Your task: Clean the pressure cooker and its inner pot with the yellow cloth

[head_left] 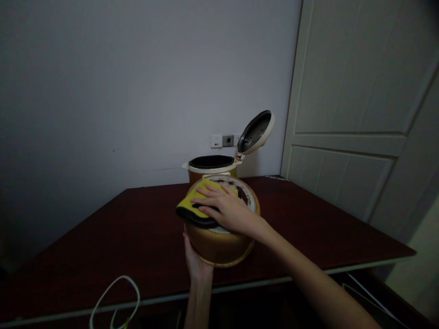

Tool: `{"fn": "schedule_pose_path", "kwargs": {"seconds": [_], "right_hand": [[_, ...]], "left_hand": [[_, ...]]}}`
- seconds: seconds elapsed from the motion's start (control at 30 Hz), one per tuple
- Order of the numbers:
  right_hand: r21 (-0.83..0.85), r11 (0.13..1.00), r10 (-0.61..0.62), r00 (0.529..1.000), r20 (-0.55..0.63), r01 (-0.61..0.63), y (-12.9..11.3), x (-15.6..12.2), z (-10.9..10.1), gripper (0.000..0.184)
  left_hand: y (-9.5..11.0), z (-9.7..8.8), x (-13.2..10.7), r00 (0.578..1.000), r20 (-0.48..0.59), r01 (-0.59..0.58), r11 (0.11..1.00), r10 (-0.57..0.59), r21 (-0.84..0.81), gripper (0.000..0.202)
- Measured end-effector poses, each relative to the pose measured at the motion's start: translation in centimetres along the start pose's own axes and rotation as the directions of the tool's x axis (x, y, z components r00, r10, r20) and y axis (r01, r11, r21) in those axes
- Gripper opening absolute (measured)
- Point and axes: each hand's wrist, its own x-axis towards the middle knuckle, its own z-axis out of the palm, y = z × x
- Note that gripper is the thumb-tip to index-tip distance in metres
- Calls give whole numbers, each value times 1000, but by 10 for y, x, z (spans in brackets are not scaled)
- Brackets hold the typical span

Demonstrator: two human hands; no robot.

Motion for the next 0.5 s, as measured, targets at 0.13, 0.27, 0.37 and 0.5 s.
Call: {"fn": "schedule_pose_path", "kwargs": {"seconds": [0.13,0.27,0.37,0.5], "right_hand": [[-76,980,171,973,-155,-184,42,5,-2,34],[141,908,419,856,-302,-395,86,-18,-4,35],[364,840,522,781,-342,-402,118,-40,-1,37],[341,754,657,659,-368,-562,148,-69,12,39]], "left_hand": [[4,-1,-4,992,-117,51,997,-43,62,36],[5,-5,-4,989,-146,25,997,-14,74,35],[4,-7,-4,993,-116,40,998,-35,41,35],[5,-7,-4,992,-107,66,996,-60,52,36]]}}
